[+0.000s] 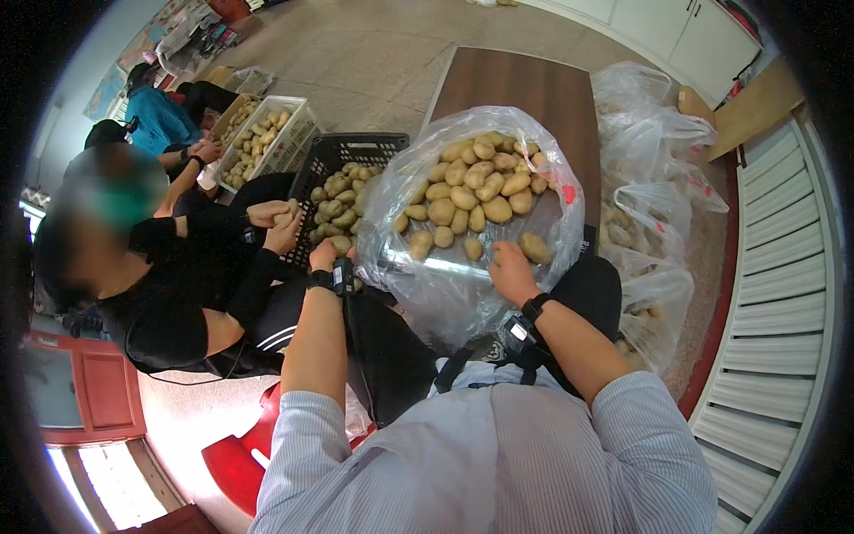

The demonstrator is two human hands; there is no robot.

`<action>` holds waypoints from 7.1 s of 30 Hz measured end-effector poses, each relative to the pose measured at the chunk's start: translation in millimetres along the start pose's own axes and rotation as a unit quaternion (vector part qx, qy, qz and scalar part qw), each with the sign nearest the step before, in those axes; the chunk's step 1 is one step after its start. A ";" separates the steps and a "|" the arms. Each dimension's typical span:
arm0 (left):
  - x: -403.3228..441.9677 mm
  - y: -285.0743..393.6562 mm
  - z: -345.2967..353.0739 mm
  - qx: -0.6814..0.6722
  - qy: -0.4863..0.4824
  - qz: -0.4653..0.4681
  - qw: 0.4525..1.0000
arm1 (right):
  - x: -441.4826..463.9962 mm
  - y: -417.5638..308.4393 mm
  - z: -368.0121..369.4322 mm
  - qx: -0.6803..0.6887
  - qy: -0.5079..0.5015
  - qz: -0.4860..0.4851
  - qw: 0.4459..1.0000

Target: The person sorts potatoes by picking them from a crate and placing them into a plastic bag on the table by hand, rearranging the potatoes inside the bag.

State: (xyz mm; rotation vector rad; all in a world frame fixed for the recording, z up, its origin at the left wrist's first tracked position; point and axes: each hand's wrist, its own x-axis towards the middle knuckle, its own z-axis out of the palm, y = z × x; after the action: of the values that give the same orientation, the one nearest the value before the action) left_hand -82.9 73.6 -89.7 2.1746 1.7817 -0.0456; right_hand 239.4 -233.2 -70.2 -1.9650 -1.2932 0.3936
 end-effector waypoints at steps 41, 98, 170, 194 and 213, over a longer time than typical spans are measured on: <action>-102.6 142.6 -68.9 -0.593 -0.422 0.086 0.680 | 49.2 -124.5 6.1 0.214 -0.135 0.001 0.967; -41.6 52.4 -31.0 -0.780 0.021 -0.185 0.597 | 22.1 -7.4 -12.2 0.477 -0.113 0.356 0.796; -46.2 58.7 -41.9 -0.673 0.029 -0.161 0.721 | 2.4 -30.0 18.9 0.029 -0.149 -0.101 0.983; -113.8 150.8 -74.9 -0.547 -0.324 0.002 0.772 | 47.6 -132.9 15.5 0.405 -0.219 0.098 0.882; -79.2 117.9 -65.5 -0.774 -0.156 -0.047 0.612 | 37.2 -48.7 29.0 -0.121 -0.142 -0.051 0.981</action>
State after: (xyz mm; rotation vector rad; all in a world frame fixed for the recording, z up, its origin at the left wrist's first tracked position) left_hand 1.0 -3.2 17.6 0.6638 0.8737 0.7478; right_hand 206.3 -177.7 -49.7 -2.0852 -1.6843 0.4982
